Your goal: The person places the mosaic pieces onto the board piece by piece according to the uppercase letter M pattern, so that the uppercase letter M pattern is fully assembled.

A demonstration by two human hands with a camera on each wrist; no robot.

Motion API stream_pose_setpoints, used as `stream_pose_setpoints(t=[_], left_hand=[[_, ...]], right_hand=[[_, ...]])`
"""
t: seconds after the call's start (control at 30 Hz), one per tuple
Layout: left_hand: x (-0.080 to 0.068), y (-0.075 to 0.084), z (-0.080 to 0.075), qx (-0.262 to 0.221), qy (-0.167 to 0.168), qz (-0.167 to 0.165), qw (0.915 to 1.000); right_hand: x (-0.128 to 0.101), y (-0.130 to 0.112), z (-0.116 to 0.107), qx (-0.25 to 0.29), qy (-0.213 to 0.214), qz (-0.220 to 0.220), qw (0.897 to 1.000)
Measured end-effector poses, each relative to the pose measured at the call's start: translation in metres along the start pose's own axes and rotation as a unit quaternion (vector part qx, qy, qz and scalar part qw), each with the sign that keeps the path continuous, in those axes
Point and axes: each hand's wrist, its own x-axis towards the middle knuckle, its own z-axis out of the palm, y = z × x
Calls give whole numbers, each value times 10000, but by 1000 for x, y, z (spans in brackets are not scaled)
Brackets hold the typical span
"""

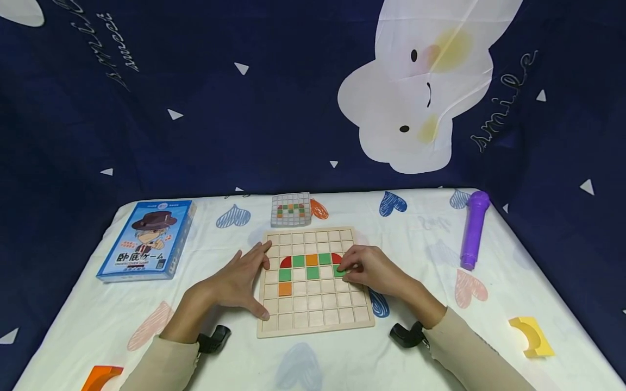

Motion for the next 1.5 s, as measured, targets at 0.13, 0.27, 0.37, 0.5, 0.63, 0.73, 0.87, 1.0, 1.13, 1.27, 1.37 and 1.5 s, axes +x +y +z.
stream_pose_setpoints(t=[0.13, 0.27, 0.37, 0.5, 0.63, 0.73, 0.87, 1.0, 1.13, 1.27, 1.37, 1.5], left_hand=[[-1, 1, -1, -36, 5, 18, 10000], [-2, 1, -3, -53, 15, 32, 10000], [-2, 2, -3, -45, 17, 40, 10000], [-2, 1, -3, -74, 27, 43, 10000], [-1, 1, -1, -86, 14, 18, 10000], [-1, 1, -1, -59, 6, -1, 10000], [-1, 1, 0, -28, 13, -15, 10000], [-1, 1, 0, -33, 24, 5, 10000], [-1, 1, 0, -43, 29, 42, 10000], [-1, 1, 0, -26, 39, 41, 10000], [0, 1, -1, -22, 47, 39, 10000], [-1, 1, -1, -4, 27, 26, 10000]], right_hand=[[1, -1, 0, -24, -35, 20, 10000], [1, -2, 0, -52, -41, 47, 10000], [1, -2, 0, -67, -46, 64, 9999], [1, -3, 0, -102, -61, 80, 9999], [0, -2, 0, -125, -99, 90, 9998], [0, -2, 0, -131, -107, 104, 9998], [0, -3, -1, -182, -118, 92, 9997], [-1, -3, -5, -221, -129, -21, 9997], [-5, -4, -15, 122, -105, -30, 9999], [-11, -2, -25, 382, -104, -38, 9992], [-16, 1, -31, 310, -109, -52, 9994], [-27, 6, -36, 207, -64, -29, 9998]])
